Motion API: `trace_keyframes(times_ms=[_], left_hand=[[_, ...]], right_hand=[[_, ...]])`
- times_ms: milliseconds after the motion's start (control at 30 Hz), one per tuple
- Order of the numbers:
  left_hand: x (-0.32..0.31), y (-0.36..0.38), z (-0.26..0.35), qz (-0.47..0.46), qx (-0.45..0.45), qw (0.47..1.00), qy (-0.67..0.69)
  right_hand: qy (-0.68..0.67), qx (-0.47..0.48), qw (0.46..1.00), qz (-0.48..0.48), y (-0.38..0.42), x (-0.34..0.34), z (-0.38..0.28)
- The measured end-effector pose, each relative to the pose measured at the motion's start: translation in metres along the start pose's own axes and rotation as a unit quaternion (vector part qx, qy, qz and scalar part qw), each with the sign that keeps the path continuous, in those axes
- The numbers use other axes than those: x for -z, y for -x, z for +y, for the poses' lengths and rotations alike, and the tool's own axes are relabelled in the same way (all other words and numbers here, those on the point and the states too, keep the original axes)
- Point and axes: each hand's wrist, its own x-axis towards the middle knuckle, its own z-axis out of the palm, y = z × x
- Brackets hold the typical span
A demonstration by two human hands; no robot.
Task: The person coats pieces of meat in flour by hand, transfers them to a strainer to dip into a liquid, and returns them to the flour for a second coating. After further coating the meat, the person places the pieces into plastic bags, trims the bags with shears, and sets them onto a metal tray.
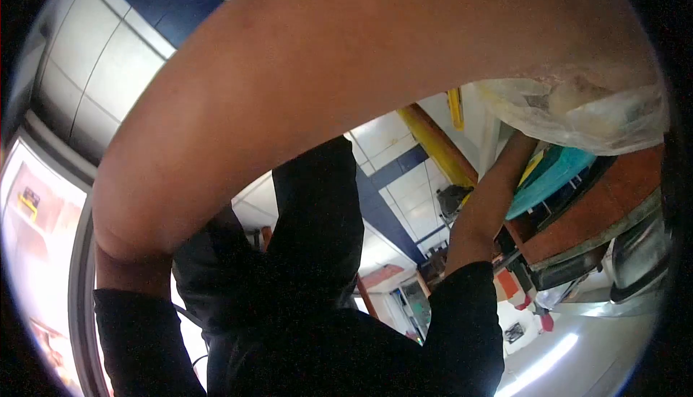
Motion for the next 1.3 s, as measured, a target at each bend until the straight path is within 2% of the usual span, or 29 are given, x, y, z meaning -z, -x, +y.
trace_keyframes(times_ms=[300,500,767,833,1033,1167,1300], left_hand=[[0.006,-0.002,-0.002,-0.057,-0.052,0.996,-0.040],[0.016,-0.007,0.008,-0.092,-0.042,0.991,-0.089],[0.029,-0.015,0.015,-0.068,-0.008,0.993,-0.100],[0.023,-0.012,0.008,-0.045,-0.031,0.995,-0.088],[0.013,-0.010,-0.010,0.037,-0.083,0.995,-0.051],[0.004,-0.016,-0.007,0.079,-0.104,0.991,-0.020],[0.013,-0.016,-0.007,0.103,-0.088,0.991,0.014]], right_hand=[[-0.093,0.001,0.992,0.090,-0.078,0.001,-0.003],[-0.097,-0.027,0.985,0.140,-0.115,-0.043,0.000],[-0.176,-0.046,0.967,0.177,-0.117,-0.021,0.007],[-0.214,-0.052,0.957,0.190,-0.108,-0.009,0.004],[-0.349,-0.108,0.899,0.242,-0.063,0.031,-0.016],[-0.446,-0.164,0.837,0.270,-0.017,0.050,-0.031],[-0.526,-0.209,0.767,0.303,0.020,0.056,-0.067]])
